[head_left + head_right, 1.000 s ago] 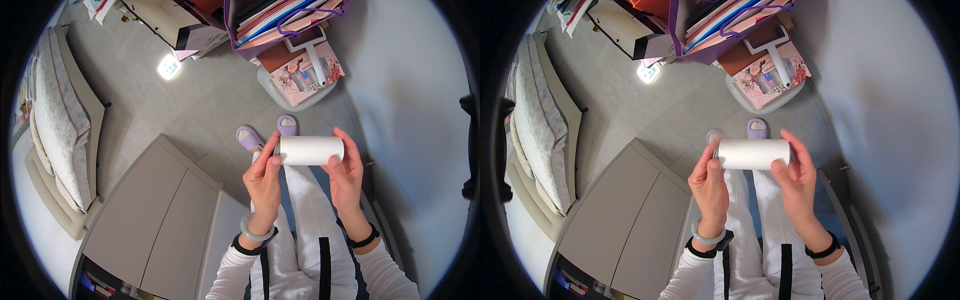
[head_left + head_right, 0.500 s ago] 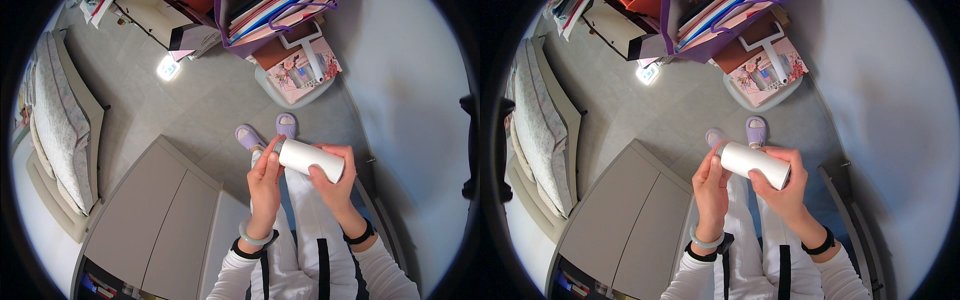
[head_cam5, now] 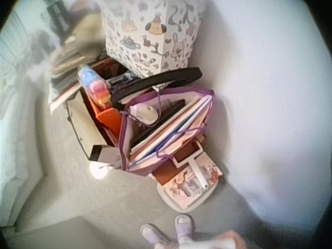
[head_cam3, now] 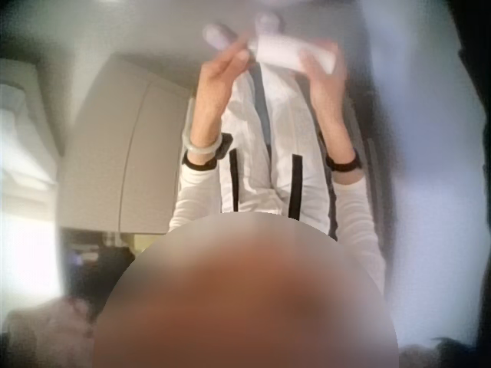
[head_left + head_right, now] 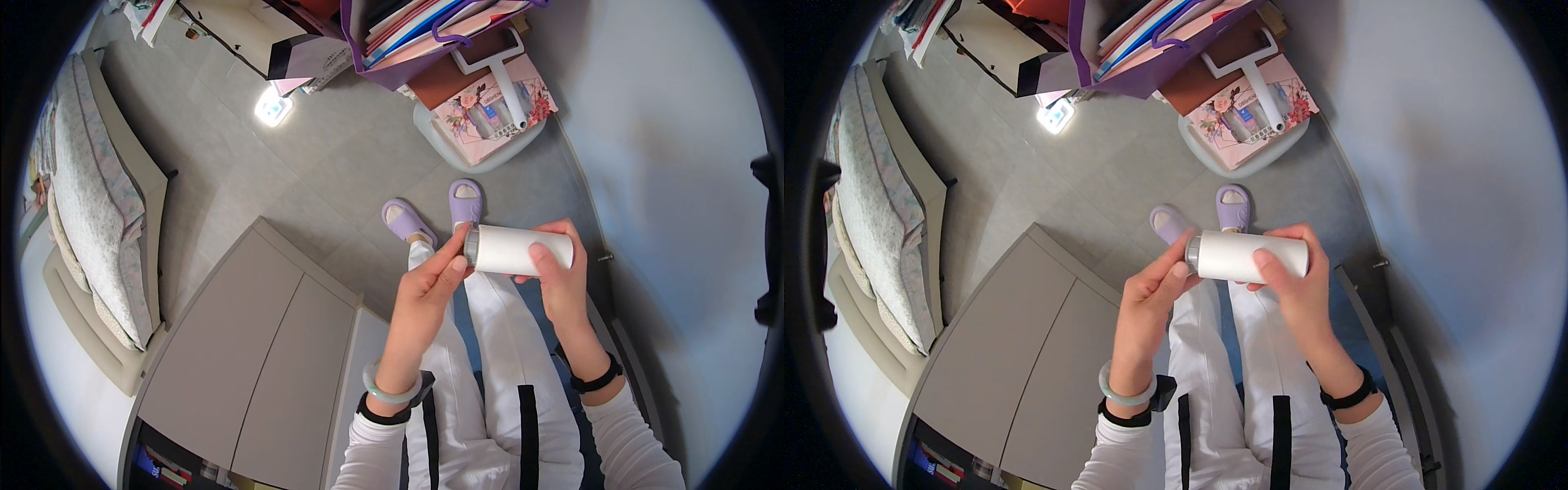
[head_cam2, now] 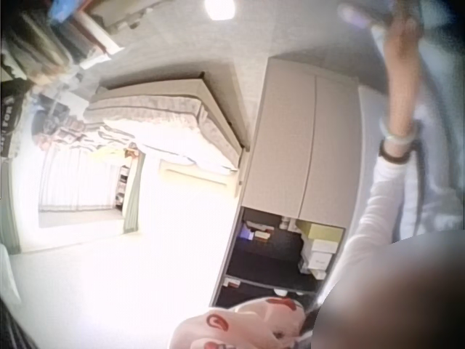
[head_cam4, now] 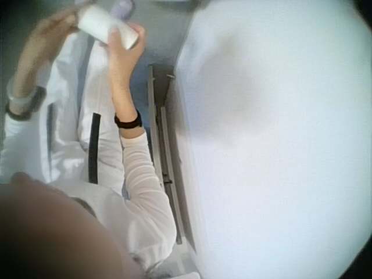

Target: The person unpacks a lint roller refill, retrieves a rubber band, and assembles the refill into the roller handle. They then use the roller on a sofa cushion and disassemble it to remove the used sheet.

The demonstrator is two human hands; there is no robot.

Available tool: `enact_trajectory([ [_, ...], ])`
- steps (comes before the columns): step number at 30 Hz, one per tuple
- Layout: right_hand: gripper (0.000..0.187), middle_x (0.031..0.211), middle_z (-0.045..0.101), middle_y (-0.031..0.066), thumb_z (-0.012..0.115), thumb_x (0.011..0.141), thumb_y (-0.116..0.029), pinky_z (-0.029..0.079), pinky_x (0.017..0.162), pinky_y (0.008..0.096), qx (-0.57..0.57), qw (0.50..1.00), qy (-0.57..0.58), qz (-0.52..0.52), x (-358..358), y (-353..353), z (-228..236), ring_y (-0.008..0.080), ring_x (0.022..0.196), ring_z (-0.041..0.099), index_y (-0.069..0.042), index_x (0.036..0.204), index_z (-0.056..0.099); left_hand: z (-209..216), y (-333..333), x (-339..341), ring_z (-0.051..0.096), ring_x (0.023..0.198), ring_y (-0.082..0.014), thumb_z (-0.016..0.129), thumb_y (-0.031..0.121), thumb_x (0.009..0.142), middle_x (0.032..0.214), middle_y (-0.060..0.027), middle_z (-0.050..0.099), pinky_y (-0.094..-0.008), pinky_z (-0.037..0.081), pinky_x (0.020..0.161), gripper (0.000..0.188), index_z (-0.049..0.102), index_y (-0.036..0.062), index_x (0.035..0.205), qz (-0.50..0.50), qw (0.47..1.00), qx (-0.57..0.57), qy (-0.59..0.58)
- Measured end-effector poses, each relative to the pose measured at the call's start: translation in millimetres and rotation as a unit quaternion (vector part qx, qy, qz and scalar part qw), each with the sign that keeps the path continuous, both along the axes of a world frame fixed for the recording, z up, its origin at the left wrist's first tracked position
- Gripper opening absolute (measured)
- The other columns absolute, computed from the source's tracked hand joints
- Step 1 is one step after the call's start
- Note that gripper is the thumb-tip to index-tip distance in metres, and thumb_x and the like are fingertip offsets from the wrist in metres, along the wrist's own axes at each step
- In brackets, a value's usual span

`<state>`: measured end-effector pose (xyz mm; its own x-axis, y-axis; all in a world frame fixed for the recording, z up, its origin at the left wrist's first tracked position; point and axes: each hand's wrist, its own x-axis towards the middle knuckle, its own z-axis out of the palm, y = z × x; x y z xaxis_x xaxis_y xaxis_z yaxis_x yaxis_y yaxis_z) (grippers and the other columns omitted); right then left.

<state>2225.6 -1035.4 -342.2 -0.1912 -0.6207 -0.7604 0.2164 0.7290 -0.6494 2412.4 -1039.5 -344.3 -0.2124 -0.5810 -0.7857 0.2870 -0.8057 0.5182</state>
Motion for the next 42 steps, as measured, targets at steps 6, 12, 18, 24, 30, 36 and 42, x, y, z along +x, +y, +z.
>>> enact_trajectory([
  [6,0.027,0.096,0.064,0.0138,0.069,0.086,-0.019,0.055,0.054,0.0305,0.028,0.994,-0.108,-0.011,-11,-6,0,0.0252,0.073,0.07,-0.003,0.102,0.053,6,-7,14,0.057,0.111,-0.0101,0.06,0.004,0.096,0.126,-0.0068,0.063,-0.0255,0.044,0.099,0.046,0.052,0.0068,0.141,-0.035,0.996,-0.057,0.051],
  [12,0.026,0.092,0.063,0.0112,0.069,0.084,-0.015,0.056,0.054,0.0323,-0.008,0.998,-0.069,0.001,-12,-5,1,0.0213,0.077,0.068,-0.003,0.102,0.054,12,-15,13,0.062,0.104,-0.0109,0.069,0.001,0.089,0.112,-0.0065,0.069,-0.026,0.049,0.093,0.047,0.058,0.0035,0.134,-0.065,0.996,-0.051,-0.027],
  [18,0.029,0.096,0.064,0.012,0.071,0.081,-0.014,0.059,0.057,0.0316,-0.024,0.997,-0.055,0.046,-21,-1,-2,0.019,0.08,0.067,-0.002,0.102,0.054,13,-18,14,0.064,0.108,-0.017,0.071,-0.003,0.084,0.117,-0.0123,0.069,-0.029,0.05,0.095,0.048,0.059,-0.0005,0.131,-0.116,0.992,-0.03,-0.05],
  [24,0.031,0.099,0.065,0.0138,0.072,0.081,-0.014,0.059,0.058,0.0312,-0.052,0.995,-0.072,0.049,-23,2,-5,0.0187,0.082,0.067,-0.002,0.103,0.053,12,-15,13,0.063,0.107,-0.0159,0.071,-0.002,0.085,0.118,-0.0121,0.069,-0.0285,0.05,0.095,0.046,0.06,-0.0003,0.13,-0.177,0.98,-0.058,-0.076],
  [30,0.037,0.096,0.064,0.0138,0.072,0.083,-0.023,0.058,0.059,0.032,-0.054,0.997,-0.059,0.015,-17,1,-7,0.0192,0.079,0.067,-0.002,0.103,0.051,16,-3,-7,0.062,0.111,-0.0152,0.069,0.002,0.089,0.124,-0.0129,0.066,-0.0273,0.048,0.097,0.042,0.06,-0.001,0.13,-0.066,0.989,-0.047,-0.125],
  [36,0.037,0.096,0.063,0.0139,0.072,0.083,-0.025,0.057,0.057,0.0324,-0.082,0.996,-0.029,-0.02,-3,2,-7,0.0195,0.075,0.066,-0.001,0.103,0.05,13,7,-31,0.057,0.12,-0.0155,0.061,0.008,0.097,0.131,-0.0129,0.062,-0.0267,0.043,0.102,0.034,0.06,-0.0018,0.13,0.031,0.971,-0.133,-0.197],
  [42,0.037,0.102,0.063,0.0124,0.073,0.083,-0.022,0.054,0.071,0.0306,-0.116,0.99,0.07,-0.031,16,12,-14,0.0156,0.085,0.061,-0.002,0.104,0.051,-7,8,-50,0.057,0.122,-0.0194,0.052,0.008,0.101,0.129,-0.0156,0.063,-0.0298,0.041,0.105,0.029,0.062,-0.0036,0.126,0.14,0.962,-0.109,-0.207],
])
